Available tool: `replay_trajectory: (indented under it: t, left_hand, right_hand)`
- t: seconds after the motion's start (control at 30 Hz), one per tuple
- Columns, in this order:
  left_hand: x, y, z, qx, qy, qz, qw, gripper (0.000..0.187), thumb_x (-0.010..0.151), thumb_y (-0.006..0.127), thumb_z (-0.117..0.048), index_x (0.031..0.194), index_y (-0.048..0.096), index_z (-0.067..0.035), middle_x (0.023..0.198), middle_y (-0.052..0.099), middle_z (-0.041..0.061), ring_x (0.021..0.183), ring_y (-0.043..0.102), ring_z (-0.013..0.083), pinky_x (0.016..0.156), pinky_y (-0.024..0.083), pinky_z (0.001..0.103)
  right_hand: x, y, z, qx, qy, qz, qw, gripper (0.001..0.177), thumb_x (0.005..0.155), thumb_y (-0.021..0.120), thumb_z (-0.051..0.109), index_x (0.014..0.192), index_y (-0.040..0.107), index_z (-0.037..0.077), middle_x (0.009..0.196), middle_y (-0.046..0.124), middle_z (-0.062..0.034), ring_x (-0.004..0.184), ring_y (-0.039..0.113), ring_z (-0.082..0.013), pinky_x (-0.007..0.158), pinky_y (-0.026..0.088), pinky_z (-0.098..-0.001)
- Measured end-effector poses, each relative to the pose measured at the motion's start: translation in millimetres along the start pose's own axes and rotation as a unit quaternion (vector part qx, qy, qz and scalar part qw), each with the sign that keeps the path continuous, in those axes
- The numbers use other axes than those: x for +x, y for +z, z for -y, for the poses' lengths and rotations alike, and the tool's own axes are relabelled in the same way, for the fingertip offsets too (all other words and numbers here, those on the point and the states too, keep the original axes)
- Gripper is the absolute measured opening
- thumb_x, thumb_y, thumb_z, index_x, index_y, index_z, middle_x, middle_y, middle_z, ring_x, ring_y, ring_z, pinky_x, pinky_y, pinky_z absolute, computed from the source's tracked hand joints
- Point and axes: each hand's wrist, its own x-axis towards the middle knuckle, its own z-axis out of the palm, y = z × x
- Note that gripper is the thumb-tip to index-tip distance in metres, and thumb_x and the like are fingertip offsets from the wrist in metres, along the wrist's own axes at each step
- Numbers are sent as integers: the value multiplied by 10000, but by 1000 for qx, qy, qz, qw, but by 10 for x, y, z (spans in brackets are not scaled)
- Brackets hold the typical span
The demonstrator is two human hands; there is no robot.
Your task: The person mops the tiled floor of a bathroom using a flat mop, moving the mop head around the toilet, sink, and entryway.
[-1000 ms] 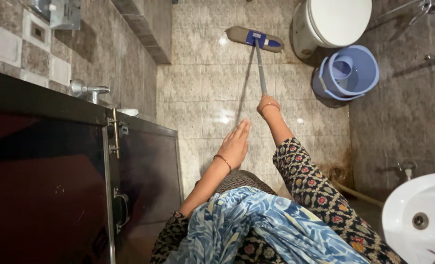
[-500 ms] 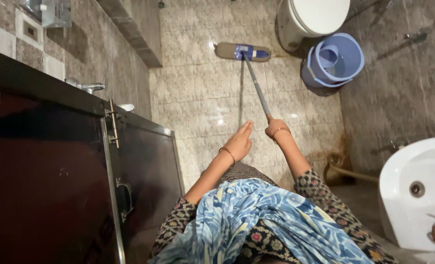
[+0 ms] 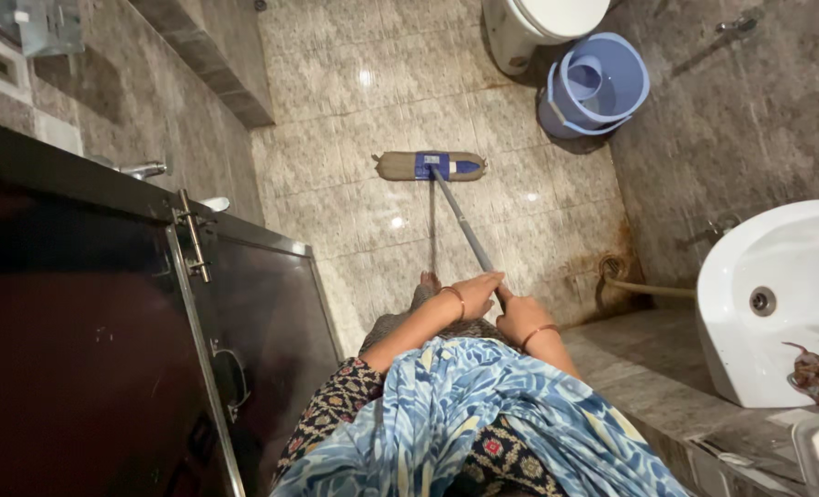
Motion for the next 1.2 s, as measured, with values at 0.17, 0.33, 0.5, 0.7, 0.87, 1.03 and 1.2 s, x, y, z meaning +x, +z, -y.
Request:
replay_trajectory:
  t: [0.17, 0.33, 0.5, 0.7, 0.87, 1.03, 1.2]
  left_hand:
    - [-284, -737, -553, 2, -136, -6, 991, 736, 919, 593, -193, 1560, 274, -24, 1660, 259, 203, 1464, 362, 352, 1144, 339, 475]
    - [-408, -1335, -838, 16, -117, -125, 985, 718, 946, 561, -188, 1571, 267, 6, 1643, 311, 216, 1484, 354, 359, 1197, 335, 451]
    - [-406, -1567, -747, 45, -107, -194, 974, 737, 928, 576, -132, 1573, 255, 22, 1630, 310, 243, 1503, 345, 371, 1197, 316, 470]
    - [-336, -1919, -785, 48, -132, -241, 960, 712, 947, 576, -117, 1579, 274, 12, 1640, 301, 244, 1488, 355, 379, 1207, 315, 463]
    - [-380, -2025, -803, 50, -148, -254, 955, 696, 962, 565, -131, 1578, 275, 12, 1645, 299, 234, 1492, 353, 373, 1213, 311, 454]
    - [-471, -1944, -787, 29, -158, -241, 957, 695, 971, 557, -137, 1582, 260, 11, 1651, 283, 232, 1503, 330, 364, 1204, 293, 456]
    - [-442, -1686, -553, 25, -153, -207, 966, 704, 932, 555, -131, 1564, 283, 16, 1651, 284, 234, 1497, 339, 368, 1204, 305, 452]
  right_hand:
    - [279, 8, -37, 12, -3, -13, 1000, 704, 800, 619, 144, 1487, 467, 175, 1025, 716, -291, 990, 690, -464, 897, 553, -535]
    - [870, -244, 59, 9, 36, 16, 999, 698, 843, 604, 158, 1522, 442, 174, 1056, 713, -304, 1033, 698, -451, 918, 559, -523]
    - [1926, -517, 105, -10, 52, 8, 999, 712, 855, 599, 148, 1543, 418, 184, 1119, 711, -279, 1069, 700, -420, 913, 568, -514]
    - [3202, -1143, 276, -3, 86, -2, 996, 617, 925, 537, 144, 1535, 477, 221, 1118, 773, -156, 1040, 760, -307, 885, 595, -462]
    - [3713, -1369, 248, -30, 101, -27, 994, 592, 933, 546, 142, 1514, 502, 247, 1156, 750, -123, 1105, 723, -287, 906, 579, -461]
    - [3465, -1127, 133, -52, 69, -39, 996, 656, 911, 575, 104, 1542, 452, 234, 1168, 724, -178, 1098, 709, -338, 877, 589, -481]
    - [2714, -891, 165, 17, 114, 25, 993, 689, 920, 509, 79, 1577, 398, 256, 1096, 776, -205, 1021, 775, -341, 870, 614, -468]
